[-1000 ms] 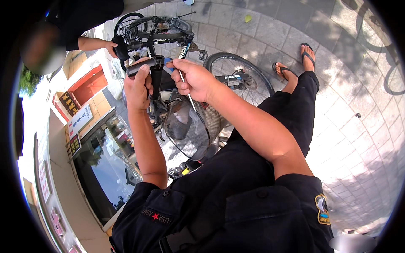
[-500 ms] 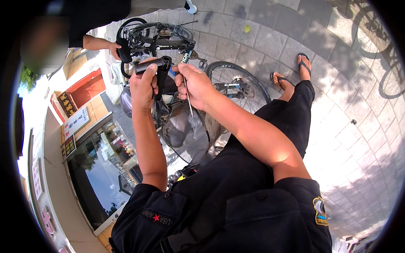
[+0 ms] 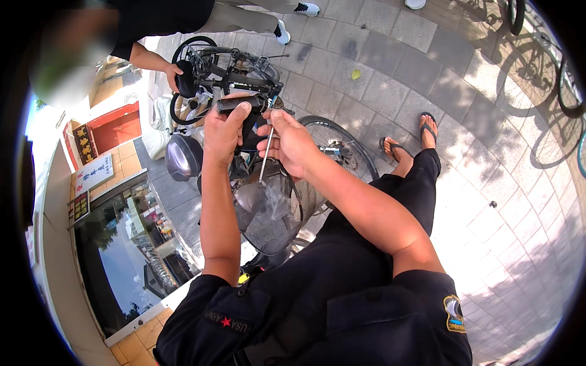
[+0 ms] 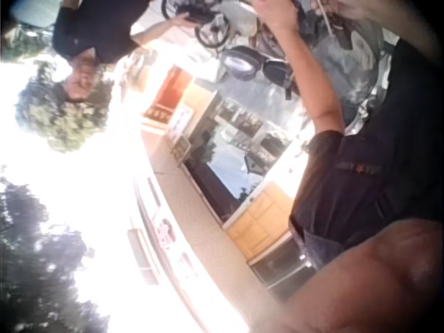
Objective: The person uses a screwdriver to adjust and tighten components on the handlebars of a bicycle. They manipulate the brake levers and grip area, repeatedly inserting the tool to secure parts while standing on a sidewalk.
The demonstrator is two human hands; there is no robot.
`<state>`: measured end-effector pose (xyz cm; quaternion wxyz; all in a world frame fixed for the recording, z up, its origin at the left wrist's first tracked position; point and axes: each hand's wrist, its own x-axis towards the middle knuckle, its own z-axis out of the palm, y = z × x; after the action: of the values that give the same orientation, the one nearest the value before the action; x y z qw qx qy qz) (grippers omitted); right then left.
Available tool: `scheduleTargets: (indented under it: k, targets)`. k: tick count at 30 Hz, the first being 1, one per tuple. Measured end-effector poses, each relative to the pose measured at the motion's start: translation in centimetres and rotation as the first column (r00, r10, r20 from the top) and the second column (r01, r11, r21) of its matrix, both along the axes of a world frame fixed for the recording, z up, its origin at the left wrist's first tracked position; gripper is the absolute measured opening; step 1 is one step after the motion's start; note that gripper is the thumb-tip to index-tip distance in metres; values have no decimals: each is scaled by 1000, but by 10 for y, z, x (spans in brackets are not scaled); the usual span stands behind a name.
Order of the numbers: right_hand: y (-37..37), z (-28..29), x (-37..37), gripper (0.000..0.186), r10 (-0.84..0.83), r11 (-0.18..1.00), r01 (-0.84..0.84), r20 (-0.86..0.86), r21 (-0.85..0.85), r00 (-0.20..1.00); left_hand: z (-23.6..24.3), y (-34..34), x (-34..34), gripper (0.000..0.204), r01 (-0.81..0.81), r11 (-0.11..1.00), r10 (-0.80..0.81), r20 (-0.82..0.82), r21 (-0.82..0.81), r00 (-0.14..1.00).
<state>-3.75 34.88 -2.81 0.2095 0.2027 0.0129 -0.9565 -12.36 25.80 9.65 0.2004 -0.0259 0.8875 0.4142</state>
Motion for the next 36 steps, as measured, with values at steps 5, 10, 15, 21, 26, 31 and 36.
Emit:
scheduleTargets:
  k: [5, 10, 15, 21, 26, 31, 36]
  targets:
    - [10, 1, -4, 34, 30, 999, -29, -26, 44, 999, 9, 6, -2, 29, 15, 1000, -15, 25, 1, 1000]
    - [45, -3, -9, 31, 267, 951, -243, -110, 193, 957, -10, -11, -2, 26, 75, 990, -67, -73, 116, 995]
    - [131, -17, -6, 32, 482, 805, -357, -171, 473, 860, -7, -11, 11, 25, 110, 992, -102, -113, 67, 988]
    - [159, -29, -33, 29, 228, 964, -181, -263, 193, 937, 9, -10, 24, 41, 91, 974, -112, -90, -208, 990]
    - [112, -72, -93, 37, 187, 938, -118, -188, 325, 964, -16, -13, 27, 40, 142, 955, -248, -440, -259, 863]
    - [53, -32, -146, 45, 311, 785, -137, -193, 605, 931, 1, -11, 28, 37, 144, 965, -234, -472, -219, 850]
    - [8, -39, -157, 50, 495, 801, -331, -240, 499, 835, -4, -11, 27, 36, 148, 963, -245, -494, -228, 835]
